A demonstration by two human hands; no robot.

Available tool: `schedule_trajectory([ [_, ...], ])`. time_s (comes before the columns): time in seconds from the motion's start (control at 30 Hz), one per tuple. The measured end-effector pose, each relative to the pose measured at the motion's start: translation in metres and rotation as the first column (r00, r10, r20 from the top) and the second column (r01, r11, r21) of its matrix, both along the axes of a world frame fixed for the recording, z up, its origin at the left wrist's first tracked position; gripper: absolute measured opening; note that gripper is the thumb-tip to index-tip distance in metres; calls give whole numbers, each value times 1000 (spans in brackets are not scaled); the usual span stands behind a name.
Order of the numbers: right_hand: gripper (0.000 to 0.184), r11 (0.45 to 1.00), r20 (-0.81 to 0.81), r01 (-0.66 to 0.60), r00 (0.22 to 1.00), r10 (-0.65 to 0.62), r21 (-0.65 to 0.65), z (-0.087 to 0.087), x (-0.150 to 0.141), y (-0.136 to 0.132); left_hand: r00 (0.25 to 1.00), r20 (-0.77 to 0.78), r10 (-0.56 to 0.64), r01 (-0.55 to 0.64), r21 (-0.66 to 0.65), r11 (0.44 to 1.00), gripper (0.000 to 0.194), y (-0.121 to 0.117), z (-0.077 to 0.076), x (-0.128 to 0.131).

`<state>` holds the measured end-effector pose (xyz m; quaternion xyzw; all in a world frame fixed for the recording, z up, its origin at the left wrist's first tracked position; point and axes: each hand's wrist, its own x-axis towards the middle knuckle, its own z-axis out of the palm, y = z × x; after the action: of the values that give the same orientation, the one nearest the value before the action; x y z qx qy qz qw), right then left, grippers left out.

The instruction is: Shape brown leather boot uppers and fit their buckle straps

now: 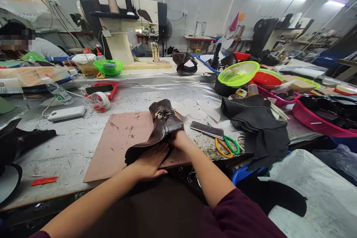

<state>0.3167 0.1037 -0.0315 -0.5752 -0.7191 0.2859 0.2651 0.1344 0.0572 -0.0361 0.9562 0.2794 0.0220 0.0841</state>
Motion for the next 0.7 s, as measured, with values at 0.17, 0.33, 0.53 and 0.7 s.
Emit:
schedule_trajectory([
  [0.17, 32, 982, 154, -90, 986, 64, 166, 0, 6, -33, 998, 23, 53, -52, -37, 998, 60, 7, 8, 5],
  [0.33, 51, 879, 446, -353, 875, 188, 320, -9, 19, -56, 995, 86, 50, -40, -118, 992, 41, 6, 15, -4],
  [0.53, 28, 788, 376, -372, 906, 193, 491, 17, -2, -45, 833, 427, 353, -202, -359, 911, 34, -4, 38, -29],
  [0.7, 30, 557, 387, -525, 851, 355, 643, 111, -16, -28, 799, 466, 379, -251, -314, 915, 34, -2, 108, -50],
])
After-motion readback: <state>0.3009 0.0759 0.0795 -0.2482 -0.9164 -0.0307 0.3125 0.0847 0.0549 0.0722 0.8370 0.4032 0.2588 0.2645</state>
